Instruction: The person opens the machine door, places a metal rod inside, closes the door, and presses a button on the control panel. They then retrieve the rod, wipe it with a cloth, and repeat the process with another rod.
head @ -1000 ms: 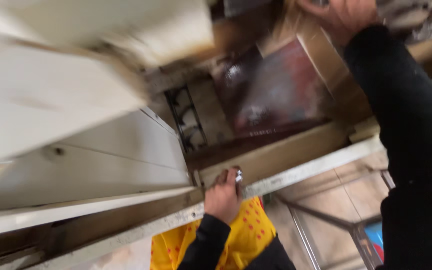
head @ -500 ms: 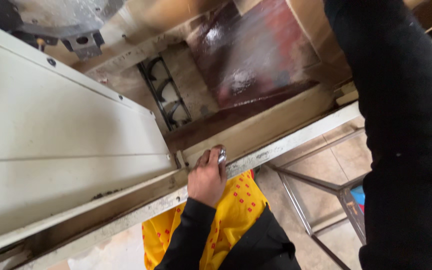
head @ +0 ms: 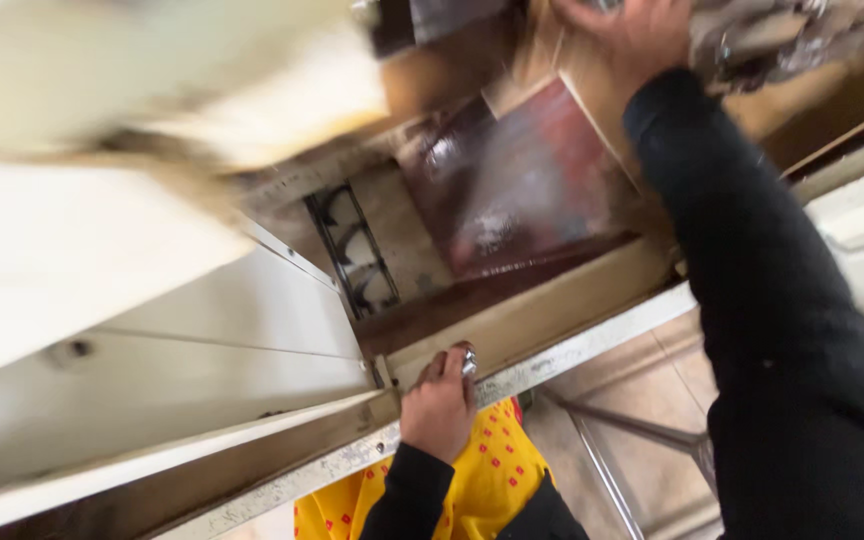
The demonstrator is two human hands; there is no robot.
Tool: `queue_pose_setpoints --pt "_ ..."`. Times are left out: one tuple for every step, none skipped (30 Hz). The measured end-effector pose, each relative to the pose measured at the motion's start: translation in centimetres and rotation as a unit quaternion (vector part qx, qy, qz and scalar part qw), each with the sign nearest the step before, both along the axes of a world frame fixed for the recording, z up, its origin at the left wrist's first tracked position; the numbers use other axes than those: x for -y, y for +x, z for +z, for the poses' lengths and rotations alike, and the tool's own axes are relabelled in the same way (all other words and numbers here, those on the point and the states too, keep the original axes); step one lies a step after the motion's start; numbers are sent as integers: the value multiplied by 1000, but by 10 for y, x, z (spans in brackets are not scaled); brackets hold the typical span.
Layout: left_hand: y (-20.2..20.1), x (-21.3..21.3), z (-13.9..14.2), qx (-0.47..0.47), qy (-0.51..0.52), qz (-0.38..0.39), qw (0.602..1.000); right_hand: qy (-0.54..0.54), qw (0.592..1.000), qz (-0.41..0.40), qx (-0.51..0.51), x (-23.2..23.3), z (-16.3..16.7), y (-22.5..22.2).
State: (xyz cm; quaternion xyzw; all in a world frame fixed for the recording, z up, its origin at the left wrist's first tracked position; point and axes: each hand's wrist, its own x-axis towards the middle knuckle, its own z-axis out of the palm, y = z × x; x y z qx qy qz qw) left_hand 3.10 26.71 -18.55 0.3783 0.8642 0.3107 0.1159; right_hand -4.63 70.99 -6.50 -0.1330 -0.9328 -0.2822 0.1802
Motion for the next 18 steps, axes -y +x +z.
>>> queue_pose_setpoints --pt "1 0 3 3 -5 3 1000 40 995 16 -87 16 -1 1" --pt "0 0 6 5 -10 8 1000 72 985 35 -154 31 -3 -1" --pt "-1 0 8 3 -11 9 1000 124 970 61 -201 49 -9 -3" --pt "-1 0 9 1 -14 10 1000 -24 982 53 -179 68 -19 -10" --pt "-2 0 9 1 -16 11 1000 -171 973 46 -150 81 -28 -22" --pt "-3 0 8 6 -24 12 1000 -388 894 9 -224 85 -33 -36" --pt "-3 0 7 14 -32 11 999 -585 761 -28 -278 85 -39 -47" --pt "-3 0 5 22 -40 9 999 -708 625 -17 -329 76 -41 -58" --pt "-4 -1 2 18 -30 11 999 -805 465 -7 -369 60 -38 -72" --pt "-4 -2 1 15 -21 13 1000 -873 286 1 -396 43 -35 -84" --pt "-4 -2 -1 11 -13 15 1000 -875 225 42 -426 30 -35 -92" --pt "-5 -2 -3 6 -13 15 1000 -873 162 82 -452 17 -35 -99" --pt "-4 -3 -6 3 -14 16 1000 -867 98 121 -474 8 -36 -102" --pt "-4 -2 -8 0 -15 19 1000 -866 91 118 -478 4 -36 -104" --pt "-4 -2 -11 4 -15 17 1000 -865 85 113 -482 -1 -37 -106" --pt "-4 0 -15 9 -16 17 1000 -865 79 108 -485 -1 -41 -109" --pt "-5 -1 -20 12 -16 16 1000 -848 62 109 -516 0 -47 -114" --pt "-7 -3 -26 18 -28 16 999 -829 43 113 -546 6 -49 -120"
